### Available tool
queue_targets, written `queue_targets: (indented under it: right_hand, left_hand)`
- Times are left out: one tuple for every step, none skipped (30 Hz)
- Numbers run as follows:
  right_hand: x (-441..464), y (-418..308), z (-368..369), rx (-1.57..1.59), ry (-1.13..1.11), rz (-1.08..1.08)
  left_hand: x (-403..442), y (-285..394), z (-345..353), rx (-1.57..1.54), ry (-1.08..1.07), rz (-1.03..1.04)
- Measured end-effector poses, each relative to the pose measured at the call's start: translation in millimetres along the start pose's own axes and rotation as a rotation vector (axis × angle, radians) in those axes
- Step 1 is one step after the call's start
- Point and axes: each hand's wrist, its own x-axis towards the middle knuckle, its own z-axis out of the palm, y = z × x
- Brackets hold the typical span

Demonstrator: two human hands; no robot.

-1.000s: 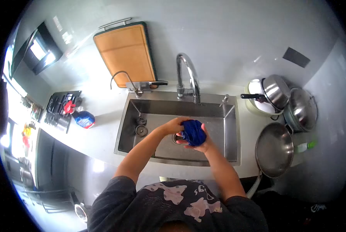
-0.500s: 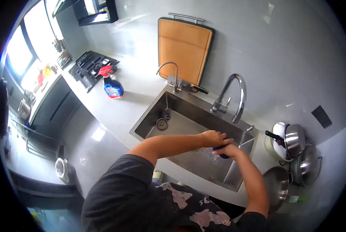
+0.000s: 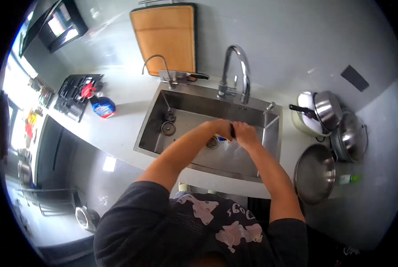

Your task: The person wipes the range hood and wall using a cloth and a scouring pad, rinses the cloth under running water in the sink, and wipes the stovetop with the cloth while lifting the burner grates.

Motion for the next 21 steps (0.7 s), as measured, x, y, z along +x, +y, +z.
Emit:
queue_targets:
  right_hand:
    - [2, -5, -6, -0.005, -0.002, 0.024]
    - [4, -10, -13, 0.026, -0.024, 0.097]
    - [5, -15, -21, 0.06, -0.046, 0.17]
    - [6, -18, -30, 0.058, -0.046, 0.193]
    - [5, -19, -40, 0.237, -0.064, 0.333]
    - [2, -17, -45, 0.417, -0.079, 0.472]
    - [0, -8, -44, 0.413, -0.073, 0.49]
    - [-4, 1, -39, 0.755, -0.098, 0.578]
    - [-6, 8, -37, 1.103, -0.116, 0.657]
    - [-2, 10, -56, 1.392, -0.42, 0.783]
    - [1, 9, -66, 1.398, -0.408, 0.802]
    - [5, 6, -72, 1.541, -0.618, 0.781]
    - [10, 4, -77, 1.681, -0.832, 0.747]
    - [12, 4, -78, 1.745, -0.912, 0.664]
    - [15, 6, -79, 1.75, -0.969, 0.653]
    - [20, 5, -88, 1.65, -0.998, 0.607]
    - [25, 5, -94, 1.548, -1.021, 0.561]
    - [25, 4, -86, 1.494, -0.978, 0.553]
    - [26, 2, -83, 1.453, -0.886, 0.552]
    - [27, 0, -81, 1.32, -0.808, 0.559]
    - [30, -3, -83, 1.183, -0.736, 0.563]
  left_hand:
    - [1, -3, -5, 0.006, -0.015, 0.018]
    - [0, -6, -10, -0.028, 0.018, 0.037]
    - [-4, -8, -12, -0.064, 0.047, 0.054]
    - [-15, -5, -16, -0.153, 0.15, -0.006]
    - [-28, 0, -18, -0.245, 0.251, -0.066]
    - [-48, 10, -22, -0.233, 0.398, 0.01]
    - [-62, 17, -24, -0.22, 0.549, 0.087]
    - [-66, 18, -23, -0.215, 0.535, 0.102]
    - [-70, 19, -20, 0.133, 0.675, 0.288]
    - [-74, 22, -20, 0.483, 0.803, 0.475]
    - [-75, 24, -22, 0.478, 0.79, 0.493]
    - [-77, 29, -31, 0.613, 0.836, 0.524]
    - [-76, 32, -39, 0.748, 0.88, 0.554]
    - [-70, 33, -44, 0.705, 0.924, 0.647]
    - [-69, 37, -50, 0.623, 0.909, 0.709]
    - [-67, 36, -52, 0.652, 0.914, 0.702]
    - [-65, 36, -55, 0.684, 0.922, 0.698]
    - [-66, 40, -59, 0.708, 0.943, 0.708]
    - [-65, 39, -57, 0.702, 0.922, 0.735]
    - [-63, 36, -55, 0.72, 0.847, 0.622]
    - [-60, 34, -53, 0.739, 0.775, 0.505]
